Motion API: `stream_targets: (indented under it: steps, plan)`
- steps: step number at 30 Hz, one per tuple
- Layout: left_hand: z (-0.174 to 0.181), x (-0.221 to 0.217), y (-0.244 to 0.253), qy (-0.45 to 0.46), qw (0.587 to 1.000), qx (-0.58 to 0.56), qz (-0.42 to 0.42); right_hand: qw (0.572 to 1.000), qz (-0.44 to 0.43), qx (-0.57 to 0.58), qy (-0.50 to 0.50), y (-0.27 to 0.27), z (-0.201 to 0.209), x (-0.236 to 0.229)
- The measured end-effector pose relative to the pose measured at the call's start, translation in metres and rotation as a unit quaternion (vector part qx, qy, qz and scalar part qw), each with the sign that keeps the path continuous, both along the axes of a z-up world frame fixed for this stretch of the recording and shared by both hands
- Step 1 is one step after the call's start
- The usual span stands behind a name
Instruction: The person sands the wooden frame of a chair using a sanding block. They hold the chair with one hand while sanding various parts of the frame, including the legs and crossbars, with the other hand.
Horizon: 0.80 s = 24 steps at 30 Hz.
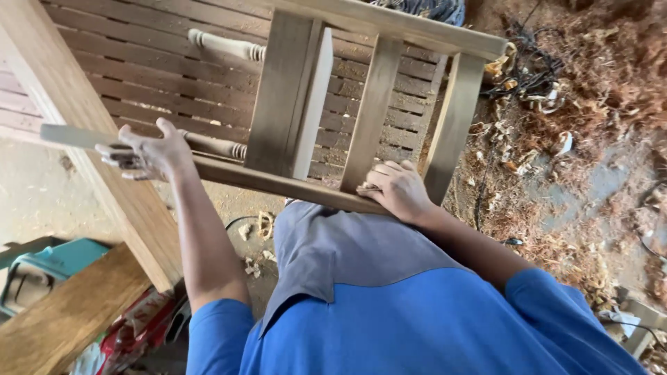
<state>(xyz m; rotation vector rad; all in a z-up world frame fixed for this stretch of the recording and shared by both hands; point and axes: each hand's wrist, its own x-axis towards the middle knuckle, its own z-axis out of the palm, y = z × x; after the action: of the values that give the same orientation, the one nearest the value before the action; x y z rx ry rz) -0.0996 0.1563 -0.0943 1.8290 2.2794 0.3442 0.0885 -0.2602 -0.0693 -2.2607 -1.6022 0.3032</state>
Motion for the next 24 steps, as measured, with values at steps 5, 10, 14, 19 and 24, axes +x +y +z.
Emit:
stream_targets:
  steps: [5, 10, 14, 19, 24]
  plan:
    - [0.013, 0.005, -0.007, -0.029, 0.999, -0.010, -0.008, 0.996, -0.078, -0.010, 0.045, -0.011, 0.032, -0.003]
    - [-0.003, -0.003, 0.003, -0.019, 1.000, 0.015, -0.012, 0.985, -0.137, -0.036, 0.097, 0.037, -0.001, -0.031]
    - [0.017, -0.005, -0.011, -0.020, 0.999, 0.013, -0.042, 0.990, -0.139, -0.003, 0.008, 0.040, -0.001, -0.038]
    - [0.019, -0.007, -0.012, -0.054, 0.993, 0.005, -0.105, 0.972, -0.222, -0.011, 0.071, 0.044, 0.004, -0.020]
    - [0.066, 0.008, -0.040, -0.015, 0.966, 0.089, -0.241, 0.898, -0.382, 0.166, 0.144, 0.074, -0.015, 0.012]
